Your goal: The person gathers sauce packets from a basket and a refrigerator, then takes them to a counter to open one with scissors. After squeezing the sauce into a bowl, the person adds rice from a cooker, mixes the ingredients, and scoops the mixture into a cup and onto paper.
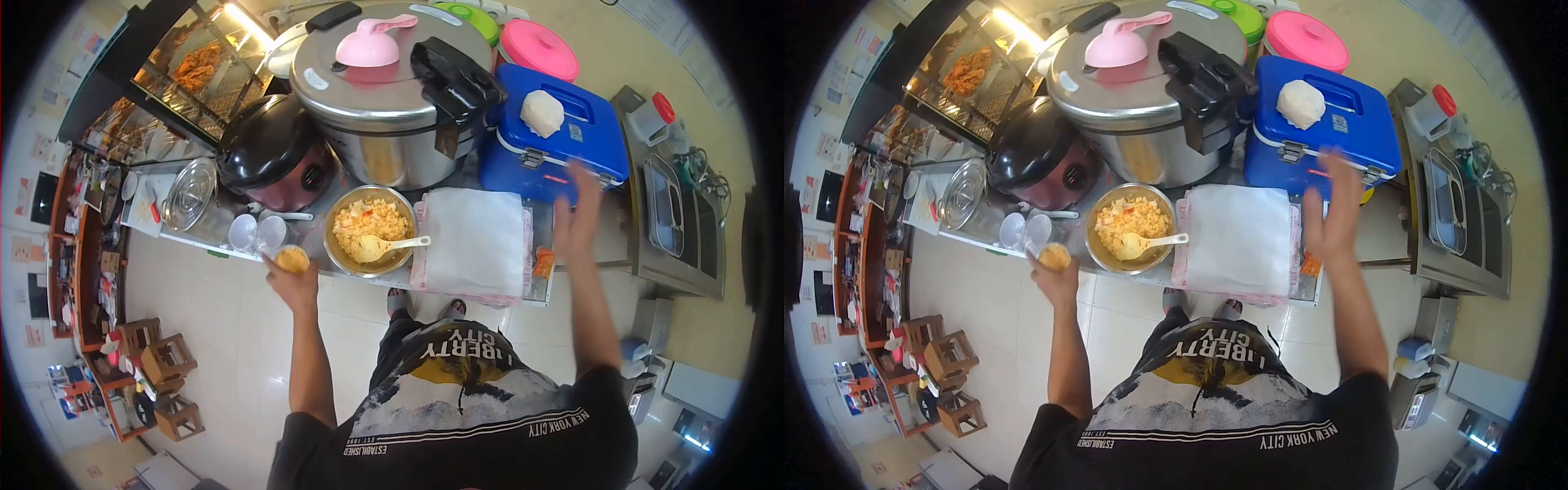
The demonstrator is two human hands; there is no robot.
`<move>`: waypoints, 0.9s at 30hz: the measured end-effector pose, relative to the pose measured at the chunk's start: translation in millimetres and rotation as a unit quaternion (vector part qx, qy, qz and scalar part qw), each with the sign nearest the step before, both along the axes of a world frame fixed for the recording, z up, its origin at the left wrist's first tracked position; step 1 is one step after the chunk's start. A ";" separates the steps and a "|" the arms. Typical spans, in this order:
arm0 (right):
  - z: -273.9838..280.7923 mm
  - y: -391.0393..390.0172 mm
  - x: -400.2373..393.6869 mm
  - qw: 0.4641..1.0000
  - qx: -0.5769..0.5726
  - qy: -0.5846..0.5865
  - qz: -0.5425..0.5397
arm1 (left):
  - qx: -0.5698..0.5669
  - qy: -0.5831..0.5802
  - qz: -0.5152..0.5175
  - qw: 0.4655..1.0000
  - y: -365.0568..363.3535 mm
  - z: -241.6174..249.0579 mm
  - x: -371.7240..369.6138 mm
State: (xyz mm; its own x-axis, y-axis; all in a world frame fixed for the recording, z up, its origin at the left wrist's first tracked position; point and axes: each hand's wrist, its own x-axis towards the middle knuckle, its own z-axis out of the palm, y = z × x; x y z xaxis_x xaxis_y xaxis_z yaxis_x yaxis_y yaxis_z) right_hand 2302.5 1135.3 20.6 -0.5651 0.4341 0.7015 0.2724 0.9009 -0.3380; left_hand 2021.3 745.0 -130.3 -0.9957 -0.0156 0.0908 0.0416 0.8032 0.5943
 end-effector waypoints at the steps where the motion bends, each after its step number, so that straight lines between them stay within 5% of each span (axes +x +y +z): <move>1: -28.3 -19.0 18.6 0.998 -0.058 -0.005 0.027 | 0.014 0.004 0.004 1.000 -1.1 18.6 16.6; 3: -101.9 -66.6 40.7 0.942 -0.315 -0.032 0.110 | 0.047 0.022 -0.053 0.997 4.3 54.6 54.8; 5: -133.7 -114.5 38.9 0.697 -0.680 -0.122 0.195 | 0.084 0.045 -0.170 0.981 17.1 77.8 94.4; 7: -162.0 -136.4 32.7 0.467 -0.843 -0.136 0.230 | 0.176 -0.074 -0.330 0.924 56.9 96.6 125.8; 9: -122.5 -137.7 19.4 0.351 -0.920 -0.001 0.176 | 0.067 -0.094 -0.491 0.863 111.0 96.3 151.8; 11: -129.8 -114.1 22.5 0.234 -0.957 0.049 0.165 | 0.096 -0.186 -0.577 0.790 155.3 76.2 169.8; 14: -160.4 -74.7 35.2 0.269 -0.941 0.107 0.173 | 0.210 -0.130 -0.574 0.781 186.5 23.6 175.3; 15: -158.9 -64.3 36.2 0.282 -0.938 0.165 0.115 | 0.159 -0.071 -0.569 0.804 184.8 10.9 172.1; 18: -168.2 -54.5 15.7 0.726 -0.684 0.025 0.067 | 0.128 -0.005 -0.569 0.812 146.0 -72.7 153.1; 20: -180.3 -56.5 -6.2 0.925 -0.359 -0.109 0.058 | 0.087 0.038 -0.592 0.800 133.9 -84.9 142.2; 22: -174.2 -62.7 -16.6 0.928 -0.147 -0.343 0.024 | 0.094 0.046 -0.604 0.790 130.0 -80.9 138.1; 26: -178.3 -45.0 -22.2 0.906 -0.285 -0.308 0.064 | 0.078 0.010 -0.614 0.786 131.8 -75.6 131.4; 27: -185.7 -41.3 -16.0 0.901 -0.372 -0.214 0.061 | 0.081 0.016 -0.610 0.788 130.9 -77.5 132.3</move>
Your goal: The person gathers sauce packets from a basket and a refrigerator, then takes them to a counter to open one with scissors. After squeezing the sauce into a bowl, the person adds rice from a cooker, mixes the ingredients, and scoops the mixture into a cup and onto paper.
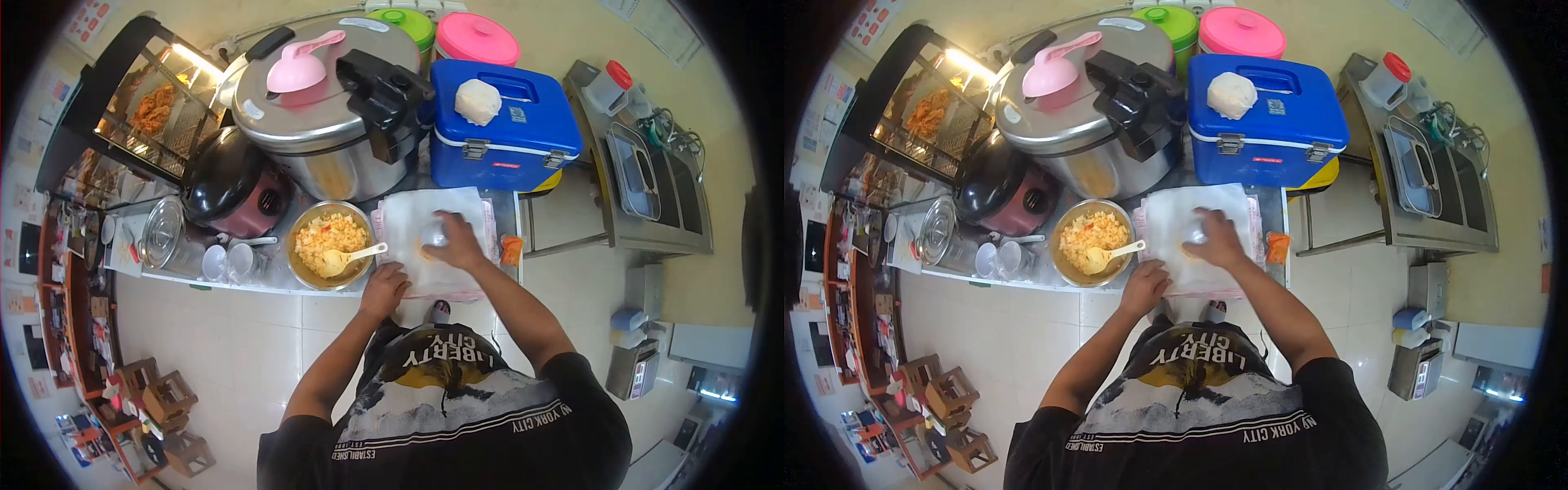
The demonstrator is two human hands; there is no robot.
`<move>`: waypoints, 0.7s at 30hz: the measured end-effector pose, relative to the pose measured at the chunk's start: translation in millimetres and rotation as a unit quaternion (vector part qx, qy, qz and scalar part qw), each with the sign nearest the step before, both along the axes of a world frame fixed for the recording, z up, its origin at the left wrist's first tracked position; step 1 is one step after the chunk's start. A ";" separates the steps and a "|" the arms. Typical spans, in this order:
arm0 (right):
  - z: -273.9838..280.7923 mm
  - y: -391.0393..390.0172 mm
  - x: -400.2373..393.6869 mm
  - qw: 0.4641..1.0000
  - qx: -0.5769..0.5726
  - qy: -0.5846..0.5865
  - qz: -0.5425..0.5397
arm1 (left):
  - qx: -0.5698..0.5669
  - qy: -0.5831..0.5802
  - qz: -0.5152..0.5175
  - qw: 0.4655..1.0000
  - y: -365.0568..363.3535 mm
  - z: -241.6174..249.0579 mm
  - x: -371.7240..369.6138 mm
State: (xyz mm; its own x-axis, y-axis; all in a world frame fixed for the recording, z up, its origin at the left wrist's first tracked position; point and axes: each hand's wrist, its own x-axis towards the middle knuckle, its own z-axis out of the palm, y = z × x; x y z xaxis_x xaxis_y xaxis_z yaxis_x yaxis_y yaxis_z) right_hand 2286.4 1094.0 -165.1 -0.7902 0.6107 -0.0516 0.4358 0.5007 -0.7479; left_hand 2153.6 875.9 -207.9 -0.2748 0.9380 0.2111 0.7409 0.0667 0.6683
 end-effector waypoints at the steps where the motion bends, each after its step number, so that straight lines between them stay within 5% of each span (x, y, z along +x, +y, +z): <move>1: -12.1 6.2 7.1 0.992 -0.084 0.077 -0.058 | 0.008 0.003 0.002 1.000 0.5 -1.6 1.4; 3: -9.8 14.8 23.5 0.930 -0.270 0.183 -0.170 | 0.012 -0.040 0.030 0.999 1.6 5.1 11.8; 5: 31.9 10.2 39.2 0.811 -0.465 0.236 -0.265 | 0.021 -0.073 0.039 0.996 5.9 29.0 19.4; 7: 53.3 -9.9 43.1 0.726 -0.617 0.238 -0.191 | 0.033 -0.096 0.021 0.995 10.7 64.5 23.8; 10: 67.2 -51.3 27.9 0.616 -0.746 0.224 -0.117 | 0.080 -0.382 0.035 0.920 16.6 70.4 35.7; 12: 73.1 -78.8 4.3 0.623 -0.763 0.154 -0.079 | 0.027 -0.525 0.132 0.840 7.2 95.3 28.5; 13: 77.6 -88.5 -8.7 0.661 -0.743 0.093 -0.053 | 0.004 -0.589 0.181 0.788 1.1 111.2 22.5; 15: 85.4 -100.1 -25.3 0.778 -0.628 -0.007 0.008 | 0.025 -0.602 0.223 0.766 -34.0 105.3 -8.8; 17: 91.3 -101.9 -35.1 0.905 -0.414 -0.078 0.066 | 0.089 -0.646 0.221 0.725 -83.6 89.6 -45.2; 18: 65.2 -95.2 -29.0 0.970 -0.230 -0.017 0.073 | 0.141 -0.683 0.259 0.669 -103.0 98.3 -61.6; 19: 62.8 -84.7 -17.4 0.983 -0.166 -0.023 0.078 | 0.180 -0.647 0.314 0.671 -120.3 93.4 -81.0; 21: 60.1 -59.3 16.8 0.994 -0.034 -0.049 0.088 | 0.141 -0.486 0.398 0.765 -159.8 56.7 -128.5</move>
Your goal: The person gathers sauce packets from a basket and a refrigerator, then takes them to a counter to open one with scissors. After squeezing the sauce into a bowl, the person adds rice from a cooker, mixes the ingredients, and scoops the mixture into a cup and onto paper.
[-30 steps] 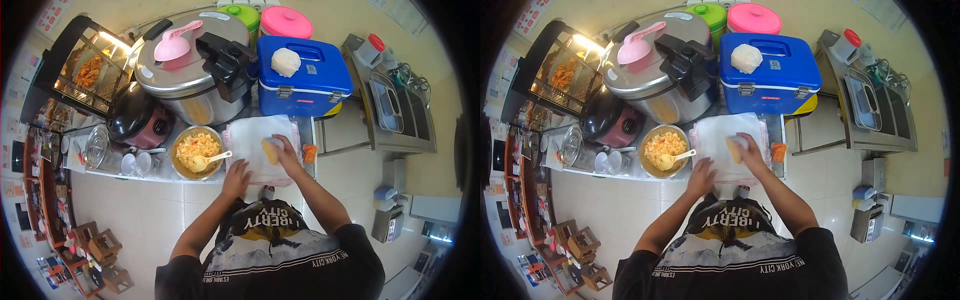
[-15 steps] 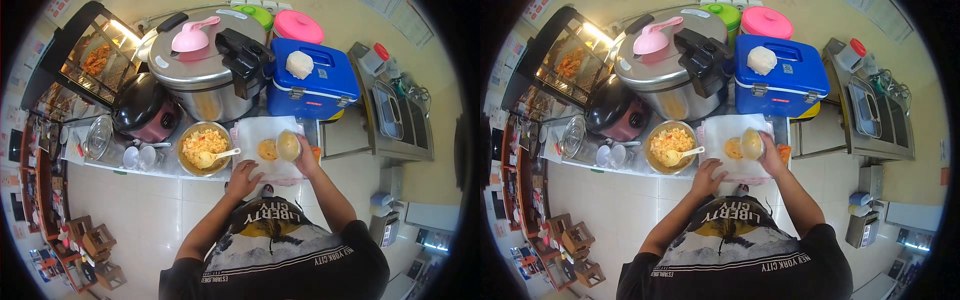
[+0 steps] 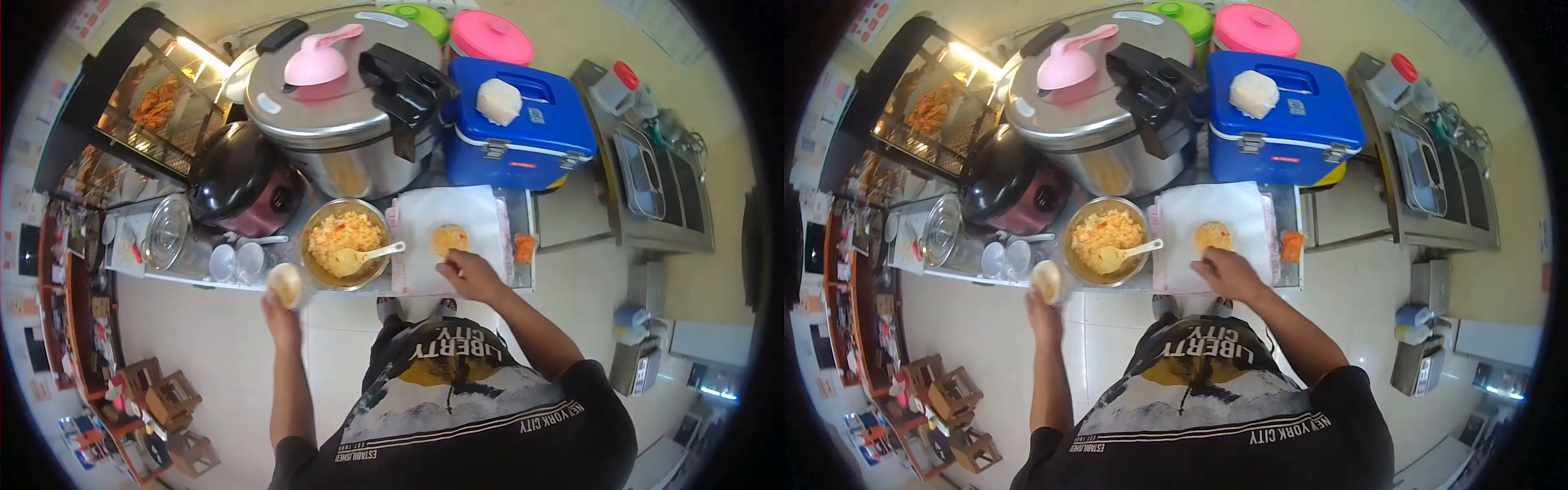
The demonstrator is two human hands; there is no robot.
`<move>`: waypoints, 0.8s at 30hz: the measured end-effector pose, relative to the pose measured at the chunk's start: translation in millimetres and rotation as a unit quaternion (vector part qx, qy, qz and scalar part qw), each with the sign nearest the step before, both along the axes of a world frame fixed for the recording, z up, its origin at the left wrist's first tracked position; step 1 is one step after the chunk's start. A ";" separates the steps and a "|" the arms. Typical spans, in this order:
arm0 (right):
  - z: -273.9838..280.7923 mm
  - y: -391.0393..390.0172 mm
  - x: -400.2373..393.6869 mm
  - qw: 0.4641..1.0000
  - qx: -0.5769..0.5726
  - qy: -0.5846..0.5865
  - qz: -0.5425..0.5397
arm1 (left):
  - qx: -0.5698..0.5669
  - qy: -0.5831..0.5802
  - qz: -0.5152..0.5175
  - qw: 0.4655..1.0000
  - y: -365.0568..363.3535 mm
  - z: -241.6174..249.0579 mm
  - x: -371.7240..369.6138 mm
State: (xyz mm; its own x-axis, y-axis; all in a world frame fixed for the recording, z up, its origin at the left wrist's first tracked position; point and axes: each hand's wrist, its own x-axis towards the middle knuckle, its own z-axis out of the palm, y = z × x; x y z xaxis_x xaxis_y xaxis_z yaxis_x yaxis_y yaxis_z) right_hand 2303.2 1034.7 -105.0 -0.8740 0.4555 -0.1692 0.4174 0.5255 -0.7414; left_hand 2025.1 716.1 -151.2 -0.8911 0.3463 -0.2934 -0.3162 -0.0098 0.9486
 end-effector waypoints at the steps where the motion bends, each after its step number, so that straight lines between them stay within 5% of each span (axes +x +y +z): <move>1: -15.9 7.9 23.1 0.998 0.051 0.005 -0.040 | -0.138 0.082 0.045 0.986 -12.3 -15.5 -18.1; 5: -55.3 13.9 87.0 0.974 0.214 0.068 -0.026 | -0.298 0.119 0.133 0.937 1.7 -64.2 -66.0; 7: -67.0 16.5 93.7 0.977 0.198 0.074 -0.029 | -0.392 0.165 0.148 0.893 15.0 -58.0 -65.8; 11: -77.0 27.1 86.5 0.985 0.164 0.054 -0.015 | -0.400 0.286 0.255 0.832 34.2 -23.0 -24.6; 13: -83.5 34.1 86.0 0.993 0.115 0.036 0.000 | -0.371 0.512 0.135 0.763 52.6 -17.9 23.2; 14: -89.5 41.8 85.3 0.995 0.091 0.034 0.011 | -0.256 0.552 0.047 0.792 77.4 6.7 62.9; 15: -93.1 49.3 86.8 0.997 0.066 0.031 0.022 | -0.111 0.535 -0.086 0.833 94.9 6.4 90.4; 17: -94.0 55.9 87.1 0.997 0.060 0.027 0.040 | -0.012 0.400 -0.326 0.857 141.0 9.6 136.5; 24: -83.0 63.9 73.4 0.993 0.068 -0.083 0.058 | -0.165 0.496 -0.419 0.742 199.0 -42.7 153.1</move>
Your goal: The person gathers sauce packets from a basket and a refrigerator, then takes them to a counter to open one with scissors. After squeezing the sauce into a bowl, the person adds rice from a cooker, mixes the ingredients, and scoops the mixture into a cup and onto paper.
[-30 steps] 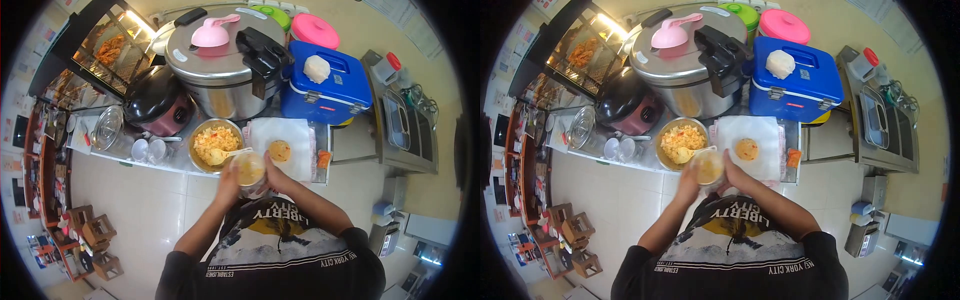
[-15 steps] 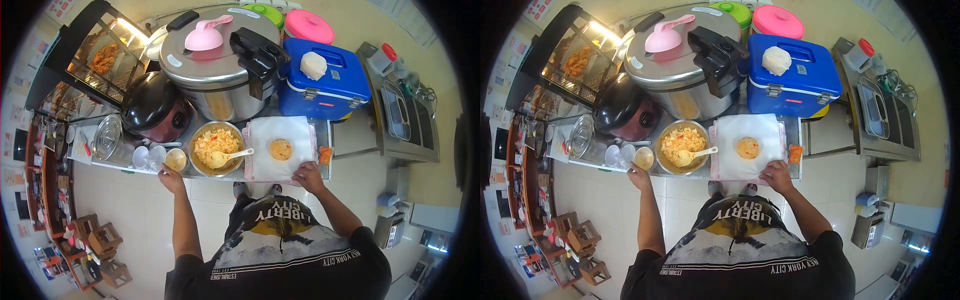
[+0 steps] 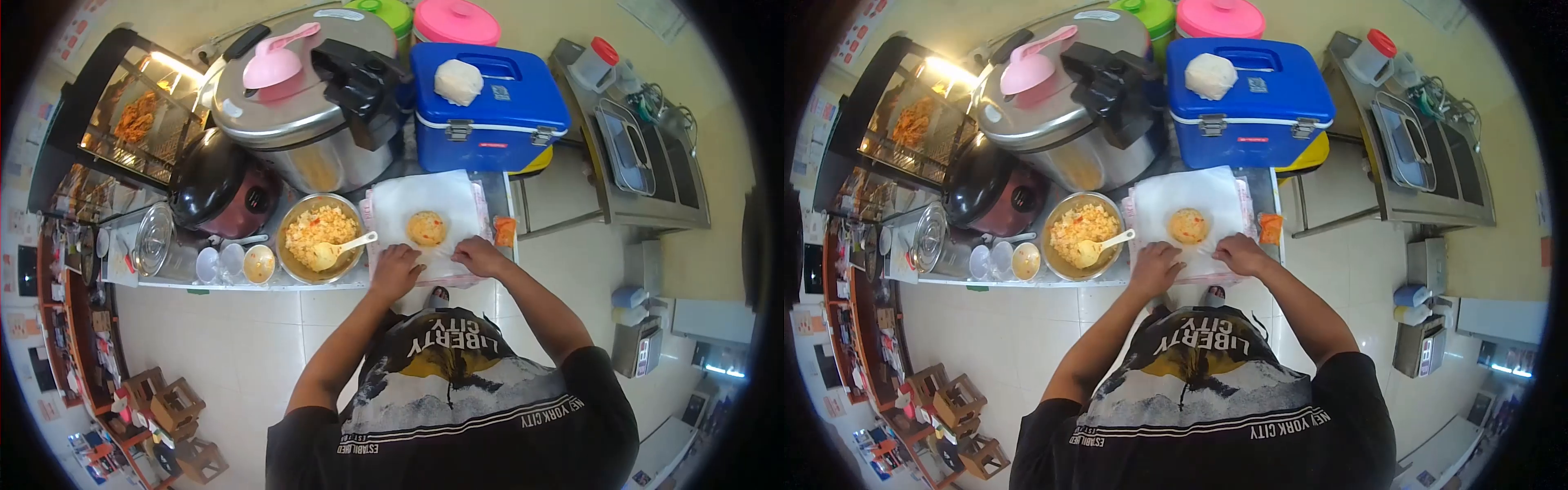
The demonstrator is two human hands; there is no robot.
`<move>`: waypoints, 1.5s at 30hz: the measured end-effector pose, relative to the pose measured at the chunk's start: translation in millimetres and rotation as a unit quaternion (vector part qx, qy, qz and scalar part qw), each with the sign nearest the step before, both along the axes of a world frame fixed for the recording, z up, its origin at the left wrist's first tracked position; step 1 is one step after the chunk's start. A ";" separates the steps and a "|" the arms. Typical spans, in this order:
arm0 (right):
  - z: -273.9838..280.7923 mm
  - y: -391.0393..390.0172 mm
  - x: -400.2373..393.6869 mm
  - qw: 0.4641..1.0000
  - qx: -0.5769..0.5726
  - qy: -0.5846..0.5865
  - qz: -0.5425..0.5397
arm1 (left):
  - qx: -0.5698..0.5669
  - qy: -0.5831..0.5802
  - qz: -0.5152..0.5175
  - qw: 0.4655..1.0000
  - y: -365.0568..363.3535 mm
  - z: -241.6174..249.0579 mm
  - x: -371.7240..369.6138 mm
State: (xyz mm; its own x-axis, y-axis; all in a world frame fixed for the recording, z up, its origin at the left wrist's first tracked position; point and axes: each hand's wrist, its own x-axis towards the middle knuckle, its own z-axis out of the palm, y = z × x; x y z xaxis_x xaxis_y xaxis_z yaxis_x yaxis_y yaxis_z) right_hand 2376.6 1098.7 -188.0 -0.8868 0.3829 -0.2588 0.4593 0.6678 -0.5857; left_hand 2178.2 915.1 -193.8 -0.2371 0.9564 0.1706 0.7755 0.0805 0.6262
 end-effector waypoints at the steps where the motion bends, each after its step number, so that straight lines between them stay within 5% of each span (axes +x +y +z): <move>1: -1.5 1.4 -0.4 1.000 0.016 -0.016 -0.008 | -0.017 0.014 -0.002 1.000 -2.7 15.9 -2.7; 7: 1.5 -6.5 -4.0 0.993 0.087 0.033 -0.067 | -0.017 0.074 -0.014 0.997 -0.2 36.4 -9.4; 10: 46.1 -16.5 -7.3 0.991 0.054 -0.002 -0.126 | -0.017 0.095 -0.021 0.995 3.2 35.0 -12.2; 18: 11.9 -3.9 60.8 0.984 0.156 0.085 0.026 | -0.024 0.116 -0.107 0.987 -25.5 28.8 -30.1; 21: 46.5 -13.2 80.1 0.981 0.131 0.143 0.016 | 0.031 0.060 -0.137 0.988 -40.6 51.8 -24.8; 25: 23.9 -1.9 93.6 0.967 -0.035 0.239 -0.087 | -0.049 -0.322 0.015 0.945 -40.4 25.0 -29.4; 28: 46.2 10.8 64.6 0.942 -0.210 0.103 -0.240 | -0.129 -0.405 0.150 0.893 -12.4 22.6 -32.2; 31: -2.9 22.0 44.6 0.956 -0.094 0.077 -0.266 | -0.137 -0.292 0.236 0.917 12.5 -25.2 -30.7; 34: -22.2 16.9 37.1 0.963 0.070 0.014 -0.258 | -0.133 -0.038 0.207 0.968 22.7 -54.0 -32.7; 37: 15.0 7.2 25.8 0.948 0.064 -0.117 -0.288 | -0.202 -0.025 0.239 0.949 23.7 -38.0 -15.0; 40: 4.8 5.6 16.7 0.927 0.183 -0.086 -0.314 | -0.054 0.085 0.300 0.949 9.9 18.0 24.9; 42: 31.0 13.0 -10.6 0.953 0.201 -0.053 -0.219 | -0.056 0.168 0.059 0.982 -12.7 0.2 30.2; 44: 24.9 19.9 -49.4 0.966 0.242 0.006 -0.091 | -0.003 0.088 -0.096 0.992 -13.1 -0.9 41.1; 45: 3.8 32.8 -61.7 0.959 0.278 0.051 -0.010 | 0.010 0.136 -0.101 0.985 -9.8 0.6 46.0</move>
State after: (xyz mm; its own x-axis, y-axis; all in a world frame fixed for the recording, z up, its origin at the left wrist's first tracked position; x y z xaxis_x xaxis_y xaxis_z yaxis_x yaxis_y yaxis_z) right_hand 2315.0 1131.5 -184.2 -0.8873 0.4543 0.0792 0.4348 0.8815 -0.1843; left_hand 2224.2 905.3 -193.2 0.0160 0.9752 0.2209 0.9141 -0.1038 0.3919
